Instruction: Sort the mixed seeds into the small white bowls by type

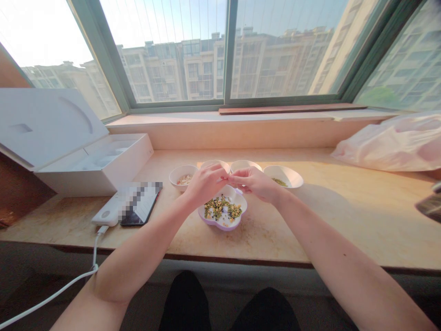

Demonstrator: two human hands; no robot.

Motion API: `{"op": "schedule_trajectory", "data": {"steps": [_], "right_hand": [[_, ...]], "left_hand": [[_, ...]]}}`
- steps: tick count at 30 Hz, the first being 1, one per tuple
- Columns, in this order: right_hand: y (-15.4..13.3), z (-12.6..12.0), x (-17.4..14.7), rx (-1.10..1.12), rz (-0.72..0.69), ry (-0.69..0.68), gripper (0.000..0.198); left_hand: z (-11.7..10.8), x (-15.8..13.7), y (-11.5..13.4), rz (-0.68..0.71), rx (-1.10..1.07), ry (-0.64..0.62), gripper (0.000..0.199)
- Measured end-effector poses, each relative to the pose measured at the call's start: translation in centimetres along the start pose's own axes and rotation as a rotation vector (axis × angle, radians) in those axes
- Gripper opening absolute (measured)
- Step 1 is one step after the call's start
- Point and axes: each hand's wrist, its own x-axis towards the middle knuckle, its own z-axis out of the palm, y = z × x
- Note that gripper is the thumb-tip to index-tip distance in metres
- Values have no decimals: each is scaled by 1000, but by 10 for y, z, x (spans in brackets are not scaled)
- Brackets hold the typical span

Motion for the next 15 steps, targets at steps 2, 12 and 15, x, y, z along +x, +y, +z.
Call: {"op": "schedule_trajectory", "data": {"steps": [2, 12, 15], "right_hand": [[-1, 0, 0, -44, -21, 31, 49], [4, -27, 5, -950, -89, 486, 23], [10, -31, 7, -1071, -66, 431, 26]], "left_hand": [[-2, 0, 3, -32, 6, -14, 14], [-16, -9, 7, 107, 96, -538, 9], [-9, -13, 2, 148, 78, -598, 7]]}}
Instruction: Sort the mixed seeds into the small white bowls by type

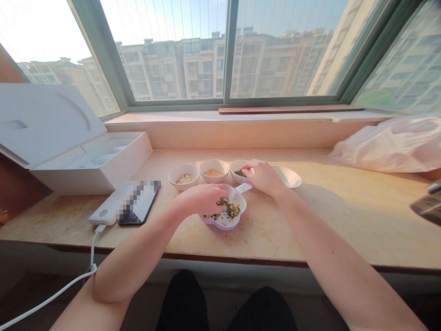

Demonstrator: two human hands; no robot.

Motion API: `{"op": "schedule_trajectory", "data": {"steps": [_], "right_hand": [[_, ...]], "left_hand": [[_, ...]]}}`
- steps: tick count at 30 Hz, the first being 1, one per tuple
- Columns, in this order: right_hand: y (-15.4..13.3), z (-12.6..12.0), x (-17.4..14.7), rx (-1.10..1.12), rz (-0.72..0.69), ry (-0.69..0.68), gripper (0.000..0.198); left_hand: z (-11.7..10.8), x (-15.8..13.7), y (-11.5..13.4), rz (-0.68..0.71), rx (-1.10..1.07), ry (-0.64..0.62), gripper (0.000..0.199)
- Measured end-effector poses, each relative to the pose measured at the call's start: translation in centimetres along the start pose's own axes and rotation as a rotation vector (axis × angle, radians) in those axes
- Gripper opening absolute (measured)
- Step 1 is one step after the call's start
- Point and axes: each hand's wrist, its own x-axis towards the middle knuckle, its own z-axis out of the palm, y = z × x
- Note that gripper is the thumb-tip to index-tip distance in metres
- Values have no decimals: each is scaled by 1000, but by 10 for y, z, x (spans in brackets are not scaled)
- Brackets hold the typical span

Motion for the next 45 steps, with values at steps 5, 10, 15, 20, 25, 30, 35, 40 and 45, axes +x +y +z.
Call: {"op": "schedule_trajectory", "data": {"steps": [5, 10, 15, 20, 25, 30, 35, 40, 45], "right_hand": [[2, 2, 0, -26, -3, -44, 29], [-2, -1, -1, 1, 36, -34, 27], [-4, -1, -1, 21, 17, -37, 25], [-4, 0, -1, 31, 27, -28, 23], [-6, -2, -2, 56, 36, -21, 22], [-7, -4, -4, 66, 53, 11, 22], [-9, -7, -4, 100, 68, 39, 22], [-15, -13, -6, 238, 74, 59, 21], [-26, -18, -12, 700, 74, -264, 29]], "left_hand": [[13, 8, -6, 0, -38, -9, 18], [12, 15, -3, -18, -21, -20, 29], [7, 17, 1, -52, -17, -47, 29], [5, 18, 2, -66, -1, -82, 29], [3, 16, 3, -59, -14, -64, 31], [3, 15, 1, -62, -24, -7, 31], [4, 15, -2, -48, -27, 39, 26], [3, 14, -3, -34, -31, 161, 25], [0, 14, -2, -66, -118, 415, 14]]}}
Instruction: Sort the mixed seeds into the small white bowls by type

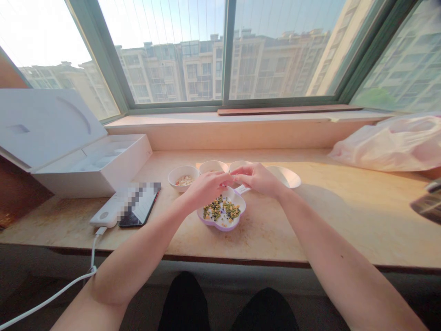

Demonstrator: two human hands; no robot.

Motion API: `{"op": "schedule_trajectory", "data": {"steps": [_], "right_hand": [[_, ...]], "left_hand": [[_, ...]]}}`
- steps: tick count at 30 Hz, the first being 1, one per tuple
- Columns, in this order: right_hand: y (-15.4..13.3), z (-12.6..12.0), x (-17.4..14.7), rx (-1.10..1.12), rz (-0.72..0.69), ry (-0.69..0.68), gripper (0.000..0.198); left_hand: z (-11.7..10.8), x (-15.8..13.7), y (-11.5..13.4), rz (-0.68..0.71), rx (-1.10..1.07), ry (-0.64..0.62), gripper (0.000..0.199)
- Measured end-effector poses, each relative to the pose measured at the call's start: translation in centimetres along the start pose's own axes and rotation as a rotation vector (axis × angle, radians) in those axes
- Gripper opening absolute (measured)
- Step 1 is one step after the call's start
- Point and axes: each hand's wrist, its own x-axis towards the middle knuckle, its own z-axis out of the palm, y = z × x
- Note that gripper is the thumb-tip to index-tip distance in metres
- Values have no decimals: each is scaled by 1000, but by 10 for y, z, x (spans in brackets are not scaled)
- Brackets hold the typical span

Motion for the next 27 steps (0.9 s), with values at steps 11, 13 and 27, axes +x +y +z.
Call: {"op": "schedule_trajectory", "data": {"steps": [11, 13, 27], "right_hand": [[7, 17, 1, 256, 19, -255, 50], [7, 17, 1, 233, 16, -262, 50], [17, -36, 4, -562, -4, 345, 25]], "left_hand": [[6, 1, -6, 61, -41, 155, 9], [6, 1, -6, 88, -15, 122, 9], [-13, -7, 8, 17, 102, -391, 18]]}}
